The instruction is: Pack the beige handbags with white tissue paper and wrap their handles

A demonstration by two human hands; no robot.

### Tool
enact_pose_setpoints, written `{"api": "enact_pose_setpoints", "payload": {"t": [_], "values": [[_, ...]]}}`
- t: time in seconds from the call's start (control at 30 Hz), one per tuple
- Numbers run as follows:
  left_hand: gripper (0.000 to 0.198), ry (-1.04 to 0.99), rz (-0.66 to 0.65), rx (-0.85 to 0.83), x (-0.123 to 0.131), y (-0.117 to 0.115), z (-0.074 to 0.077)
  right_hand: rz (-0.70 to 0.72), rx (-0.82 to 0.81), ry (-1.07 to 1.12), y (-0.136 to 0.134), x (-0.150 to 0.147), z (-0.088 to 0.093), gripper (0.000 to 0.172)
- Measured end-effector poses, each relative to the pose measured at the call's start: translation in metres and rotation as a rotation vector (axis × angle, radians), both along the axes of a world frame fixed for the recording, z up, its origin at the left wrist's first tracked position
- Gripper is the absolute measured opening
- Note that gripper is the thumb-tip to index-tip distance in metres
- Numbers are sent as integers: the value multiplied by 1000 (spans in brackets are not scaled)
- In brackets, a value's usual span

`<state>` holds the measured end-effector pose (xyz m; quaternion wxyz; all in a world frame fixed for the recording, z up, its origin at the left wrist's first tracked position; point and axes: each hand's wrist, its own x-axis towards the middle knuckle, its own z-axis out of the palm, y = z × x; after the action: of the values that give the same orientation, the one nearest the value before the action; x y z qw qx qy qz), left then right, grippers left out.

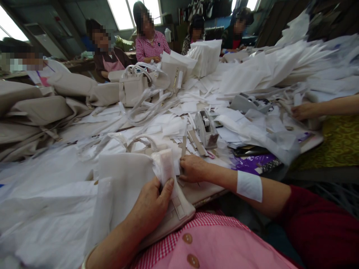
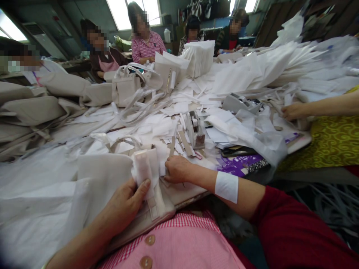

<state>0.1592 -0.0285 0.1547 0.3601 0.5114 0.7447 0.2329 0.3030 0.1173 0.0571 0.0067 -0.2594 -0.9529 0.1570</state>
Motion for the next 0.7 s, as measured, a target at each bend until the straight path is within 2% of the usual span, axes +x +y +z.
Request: {"api": "enact_pose_setpoints", "payload": {"t": [0.13,0.23,0.4,0.7], "values": [[38,-11,5,-25,0,0,1,-76,-341,26,12,4,3,19],[39,2,-5,-37,0,0,1,-123,-469,2,18,7,0,16],[38,6,-3,-50,0,0,1,-115,-455,-7,23,8,-9,16],[36,11,10,-61,2,1,1,5,-374,-45,23,7,-7,19]]}}
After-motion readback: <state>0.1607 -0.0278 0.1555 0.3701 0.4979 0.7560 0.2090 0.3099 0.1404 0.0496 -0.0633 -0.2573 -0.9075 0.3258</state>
